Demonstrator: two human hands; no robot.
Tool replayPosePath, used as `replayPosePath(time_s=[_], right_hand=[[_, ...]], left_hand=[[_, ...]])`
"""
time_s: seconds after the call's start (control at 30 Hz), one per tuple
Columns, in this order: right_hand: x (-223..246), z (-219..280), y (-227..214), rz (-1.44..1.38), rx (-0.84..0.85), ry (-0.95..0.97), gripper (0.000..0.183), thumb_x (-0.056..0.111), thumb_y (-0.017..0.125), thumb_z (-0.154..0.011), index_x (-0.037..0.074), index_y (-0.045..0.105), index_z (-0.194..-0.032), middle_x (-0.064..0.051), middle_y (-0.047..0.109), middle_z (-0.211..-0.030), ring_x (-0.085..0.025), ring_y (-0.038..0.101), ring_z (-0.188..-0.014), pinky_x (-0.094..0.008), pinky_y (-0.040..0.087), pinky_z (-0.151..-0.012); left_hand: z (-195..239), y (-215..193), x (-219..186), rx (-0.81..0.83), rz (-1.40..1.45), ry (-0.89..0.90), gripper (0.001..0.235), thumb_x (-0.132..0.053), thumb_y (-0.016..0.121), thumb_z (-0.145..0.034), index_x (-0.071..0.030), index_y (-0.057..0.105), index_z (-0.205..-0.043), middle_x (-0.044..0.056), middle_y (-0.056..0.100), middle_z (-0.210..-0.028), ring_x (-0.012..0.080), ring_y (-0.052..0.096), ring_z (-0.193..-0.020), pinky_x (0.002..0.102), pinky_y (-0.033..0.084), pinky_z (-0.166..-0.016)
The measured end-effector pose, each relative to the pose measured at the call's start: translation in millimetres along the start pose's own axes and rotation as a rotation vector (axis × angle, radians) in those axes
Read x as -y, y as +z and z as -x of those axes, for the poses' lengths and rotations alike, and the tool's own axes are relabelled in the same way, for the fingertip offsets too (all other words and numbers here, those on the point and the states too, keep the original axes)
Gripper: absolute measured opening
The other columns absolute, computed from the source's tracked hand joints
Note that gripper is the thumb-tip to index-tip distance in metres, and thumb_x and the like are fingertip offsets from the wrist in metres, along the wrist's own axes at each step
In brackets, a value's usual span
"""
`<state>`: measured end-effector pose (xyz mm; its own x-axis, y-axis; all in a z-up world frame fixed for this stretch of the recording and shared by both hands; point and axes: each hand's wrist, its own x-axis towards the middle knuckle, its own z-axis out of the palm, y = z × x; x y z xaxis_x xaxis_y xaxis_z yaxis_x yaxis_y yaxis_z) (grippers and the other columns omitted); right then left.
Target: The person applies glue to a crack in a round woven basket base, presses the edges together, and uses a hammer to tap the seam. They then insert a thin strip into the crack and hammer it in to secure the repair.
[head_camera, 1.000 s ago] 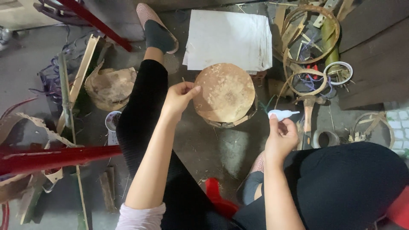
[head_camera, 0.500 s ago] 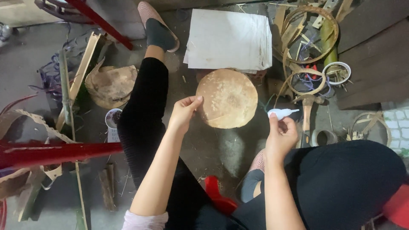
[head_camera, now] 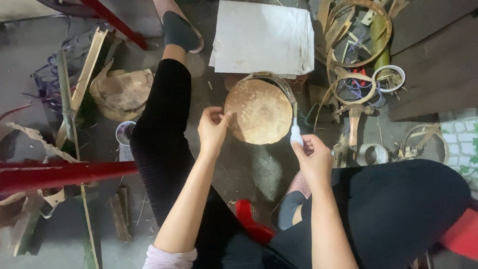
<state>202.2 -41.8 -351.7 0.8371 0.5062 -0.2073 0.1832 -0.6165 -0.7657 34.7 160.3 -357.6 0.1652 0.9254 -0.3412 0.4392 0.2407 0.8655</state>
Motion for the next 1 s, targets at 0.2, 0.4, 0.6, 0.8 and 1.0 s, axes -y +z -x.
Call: replayPosePath(time_s=[0.2,0.4,0.6,0.8,1.0], right_hand=[[5.2,3.8,-7.0,0.044,-0.014,-0.022,0.022,0.023,0.078,-0.091,0.008,0.078,-0.108,-0.014,0.077,-0.092,-0.03,0.075,-0.085,-0.038,0.058,-0.077],[3.1,-2.0,-7.4,-0.019,-0.091,0.037,0.019,0.023,0.074,-0.097,0.009,0.076,-0.109,-0.007,0.076,-0.091,-0.022,0.072,-0.086,-0.038,0.056,-0.078],[4.2,-2.7,-8.9,-0.176,-0.137,0.044,0.019,0.015,0.074,-0.096,0.004,0.074,-0.111,-0.013,0.074,-0.095,-0.021,0.071,-0.091,-0.036,0.056,-0.081],[7.9,-6.1,-7.0,-0.307,-0.149,0.108,0.021,0.014,0.074,-0.097,0.002,0.073,-0.114,-0.012,0.072,-0.1,-0.019,0.068,-0.095,-0.037,0.056,-0.086],[19.6,-1.4,-11.5,-0.354,-0.088,0.069,0.024,0.014,0.07,-0.1,0.0,0.07,-0.119,-0.018,0.072,-0.105,-0.026,0.072,-0.1,-0.037,0.056,-0.093]], left_hand=[[59.6,8.9,-9.6,-0.187,-0.024,0.147,0.041,-0.014,0.081,-0.086,-0.003,0.053,-0.114,0.02,0.066,-0.098,0.0415,0.069,-0.096,0.049,0.057,-0.077],[101.6,47.6,-5.8,-0.133,-0.439,0.931,0.043,-0.009,0.088,-0.072,-0.006,0.062,-0.107,0.018,0.058,-0.107,0.0415,0.062,-0.096,0.049,0.052,-0.076],[103.9,51.4,-15.9,-0.159,-0.392,0.891,0.044,-0.016,0.091,-0.072,-0.003,0.063,-0.104,0.019,0.059,-0.107,0.0399,0.063,-0.091,0.047,0.052,-0.074],[85.8,39.1,11.1,-0.189,0.125,0.041,0.058,-0.018,0.082,-0.087,-0.001,0.041,-0.125,0.017,0.048,-0.108,0.0339,0.056,-0.09,0.042,0.049,-0.076],[-22.3,12.5,18.5,-0.091,0.036,-0.033,0.06,-0.05,0.083,-0.087,-0.008,0.064,-0.124,0.017,0.072,-0.109,0.0365,0.072,-0.105,0.048,0.061,-0.082]])
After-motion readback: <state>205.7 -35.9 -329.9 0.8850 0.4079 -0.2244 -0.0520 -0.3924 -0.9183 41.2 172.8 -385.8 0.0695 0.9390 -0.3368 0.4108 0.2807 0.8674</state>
